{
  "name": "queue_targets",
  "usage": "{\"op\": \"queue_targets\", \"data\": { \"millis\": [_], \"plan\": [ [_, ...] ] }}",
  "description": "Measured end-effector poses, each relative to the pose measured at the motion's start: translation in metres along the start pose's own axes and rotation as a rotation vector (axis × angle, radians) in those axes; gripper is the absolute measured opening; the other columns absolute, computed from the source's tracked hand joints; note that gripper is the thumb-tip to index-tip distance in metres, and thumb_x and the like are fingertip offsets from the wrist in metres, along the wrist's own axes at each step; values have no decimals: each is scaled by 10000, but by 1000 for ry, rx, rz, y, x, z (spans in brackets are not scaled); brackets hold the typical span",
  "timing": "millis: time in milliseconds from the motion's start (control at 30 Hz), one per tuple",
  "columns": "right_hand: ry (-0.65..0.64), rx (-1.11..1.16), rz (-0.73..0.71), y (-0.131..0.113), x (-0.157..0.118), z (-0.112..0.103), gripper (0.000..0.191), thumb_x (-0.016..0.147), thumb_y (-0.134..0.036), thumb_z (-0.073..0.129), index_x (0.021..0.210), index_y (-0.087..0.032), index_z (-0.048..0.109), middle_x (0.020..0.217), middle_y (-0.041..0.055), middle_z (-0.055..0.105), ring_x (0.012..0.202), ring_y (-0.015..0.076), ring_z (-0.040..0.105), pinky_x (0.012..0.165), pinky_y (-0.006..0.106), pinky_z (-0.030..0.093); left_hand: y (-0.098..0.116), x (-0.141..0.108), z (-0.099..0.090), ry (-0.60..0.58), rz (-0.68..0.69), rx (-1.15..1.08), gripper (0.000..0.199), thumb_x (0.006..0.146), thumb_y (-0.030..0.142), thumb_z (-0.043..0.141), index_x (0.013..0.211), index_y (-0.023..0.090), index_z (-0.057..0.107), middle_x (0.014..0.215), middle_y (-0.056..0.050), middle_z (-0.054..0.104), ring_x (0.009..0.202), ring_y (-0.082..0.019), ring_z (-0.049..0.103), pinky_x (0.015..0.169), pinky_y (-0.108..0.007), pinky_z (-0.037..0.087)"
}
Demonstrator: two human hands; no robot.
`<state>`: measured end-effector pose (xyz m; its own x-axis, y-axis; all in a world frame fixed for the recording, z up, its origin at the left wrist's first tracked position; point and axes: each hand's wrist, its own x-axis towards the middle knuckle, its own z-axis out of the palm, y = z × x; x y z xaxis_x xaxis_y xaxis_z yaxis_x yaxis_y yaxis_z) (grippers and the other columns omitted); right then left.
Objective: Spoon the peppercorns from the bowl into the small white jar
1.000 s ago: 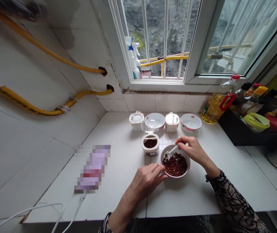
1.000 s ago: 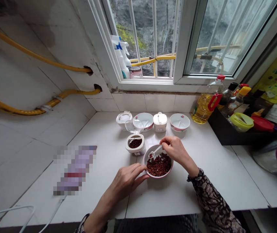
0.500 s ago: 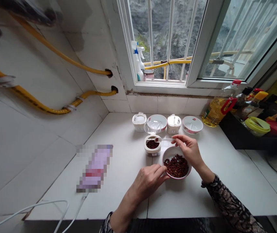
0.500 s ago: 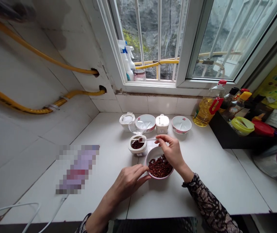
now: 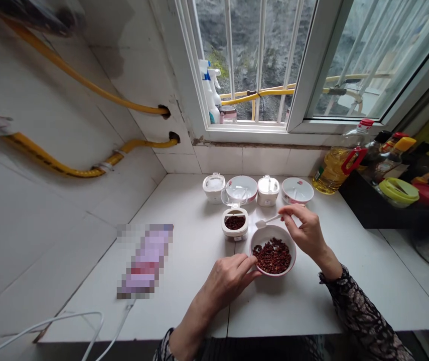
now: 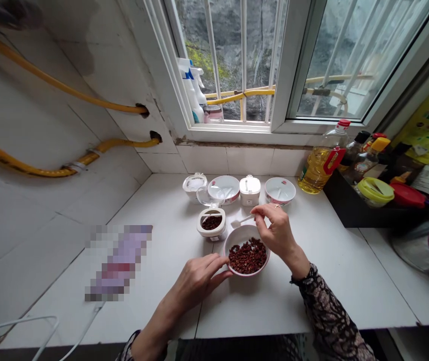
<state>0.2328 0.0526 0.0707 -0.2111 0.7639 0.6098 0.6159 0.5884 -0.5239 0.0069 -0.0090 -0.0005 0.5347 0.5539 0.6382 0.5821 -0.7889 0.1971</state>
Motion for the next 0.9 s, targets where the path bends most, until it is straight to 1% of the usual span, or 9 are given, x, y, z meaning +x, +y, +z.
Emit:
{"op": "queue_targets", "data": {
  "millis": [100,200,300,433,600,700,900],
  "plan": [
    [-154,-113,24,11,-1,-3,193,867,-138,502,822,-201,679,787,57,734,758,210,653,766,348,452,0,-1,0,-6,-1,-6,238,1053,342,444,973,163,579,691,6,612,565,-122,596,490,-225,422],
    [-319,-205,35,14,-4,4,198,845,-96,499,797,-190,667,754,52,724,727,198,633,783,348,412,0,-1,0,-12,-2,-3,214,1043,333,470,975,165,583,695,4,615,570,-125,598,492,-230,428],
    [-393,-168,28,9,-9,15,217,843,-66,494,788,-189,664,735,32,726,684,171,606,816,349,393,0,-1,0,-15,-3,7,233,1050,337,449,968,166,584,689,5,610,563,-123,590,488,-234,423],
    [-399,-89,74,2,-11,20,230,822,-56,499,754,-196,668,692,8,719,657,156,591,824,343,402,0,-1,0,-17,1,10,253,1057,341,427,955,166,578,680,3,607,553,-129,583,475,-241,409],
    [-324,-79,164,4,-6,9,238,823,-93,485,764,-215,680,722,6,728,697,171,622,820,349,433,0,-1,-1,-17,1,11,249,1059,340,426,974,165,580,680,6,607,554,-122,583,485,-233,415],
    [-297,-79,175,6,-4,6,230,825,-113,487,770,-222,682,730,4,730,703,176,628,819,352,443,0,-1,-1,-23,-4,15,264,1060,348,424,966,163,586,681,5,607,564,-120,586,492,-230,423],
    [-296,-115,161,8,-7,12,237,820,-111,482,757,-213,687,666,11,714,686,174,618,865,378,418,1,1,-2,-11,-3,22,295,1073,363,381,966,167,575,677,9,611,549,-122,586,486,-240,411]
  ]
}}
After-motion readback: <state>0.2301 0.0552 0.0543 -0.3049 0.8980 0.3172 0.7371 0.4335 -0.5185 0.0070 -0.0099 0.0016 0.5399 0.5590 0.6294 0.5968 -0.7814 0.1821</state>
